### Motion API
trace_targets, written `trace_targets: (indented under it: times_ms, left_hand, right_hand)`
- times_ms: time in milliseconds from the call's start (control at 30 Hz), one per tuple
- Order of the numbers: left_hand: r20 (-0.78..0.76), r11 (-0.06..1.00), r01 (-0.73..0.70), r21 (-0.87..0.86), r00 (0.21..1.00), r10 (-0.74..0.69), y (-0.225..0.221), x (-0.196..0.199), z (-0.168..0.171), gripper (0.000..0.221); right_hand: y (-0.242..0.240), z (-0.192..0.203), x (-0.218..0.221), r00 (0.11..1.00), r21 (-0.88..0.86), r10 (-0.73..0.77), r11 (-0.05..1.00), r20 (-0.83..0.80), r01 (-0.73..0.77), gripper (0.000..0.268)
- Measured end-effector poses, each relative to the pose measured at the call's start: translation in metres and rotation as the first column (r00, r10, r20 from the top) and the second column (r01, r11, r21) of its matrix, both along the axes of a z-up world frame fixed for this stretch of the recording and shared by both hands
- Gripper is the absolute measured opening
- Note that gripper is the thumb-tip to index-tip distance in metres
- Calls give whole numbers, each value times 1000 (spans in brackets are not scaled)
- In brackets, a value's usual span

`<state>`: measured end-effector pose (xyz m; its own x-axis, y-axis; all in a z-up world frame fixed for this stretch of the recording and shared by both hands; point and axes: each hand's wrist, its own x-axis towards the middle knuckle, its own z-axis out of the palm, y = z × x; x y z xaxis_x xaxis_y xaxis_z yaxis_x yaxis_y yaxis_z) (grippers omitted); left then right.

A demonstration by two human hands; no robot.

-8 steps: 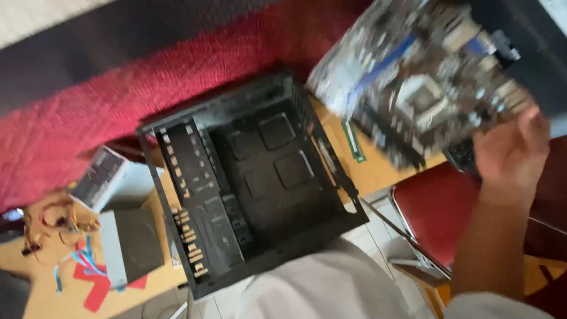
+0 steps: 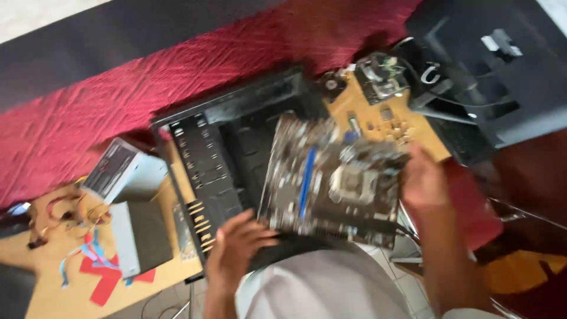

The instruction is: Installing a CPU and a RAM stick onto a motherboard at a computer repair station.

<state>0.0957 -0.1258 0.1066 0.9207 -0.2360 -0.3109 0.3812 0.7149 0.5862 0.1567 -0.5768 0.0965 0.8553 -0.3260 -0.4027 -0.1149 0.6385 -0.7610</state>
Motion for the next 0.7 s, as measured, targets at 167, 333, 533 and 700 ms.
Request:
trace_targets:
  times_ms: [167, 333, 533, 700]
  left_hand:
    - [118, 846, 309, -435, 951, -287, 18, 8, -49, 49]
    - [129, 783, 129, -608, 990, -63, 37, 20, -4, 80]
    - [265, 856, 161, -491, 964, -30, 68, 30, -67, 82]
    - [304, 978, 121, -170, 950, -65, 31, 49, -19, 86]
  right_hand:
    - [96, 20, 0, 985, -106, 166, 980, -56, -171, 27]
    - [121, 18, -10, 867, 62, 363, 912, 342, -406, 28]
    - [142, -30, -55, 751, 175, 597, 738, 282, -652, 69]
    - [166, -77, -86, 790, 339, 592, 719, 160, -607, 70]
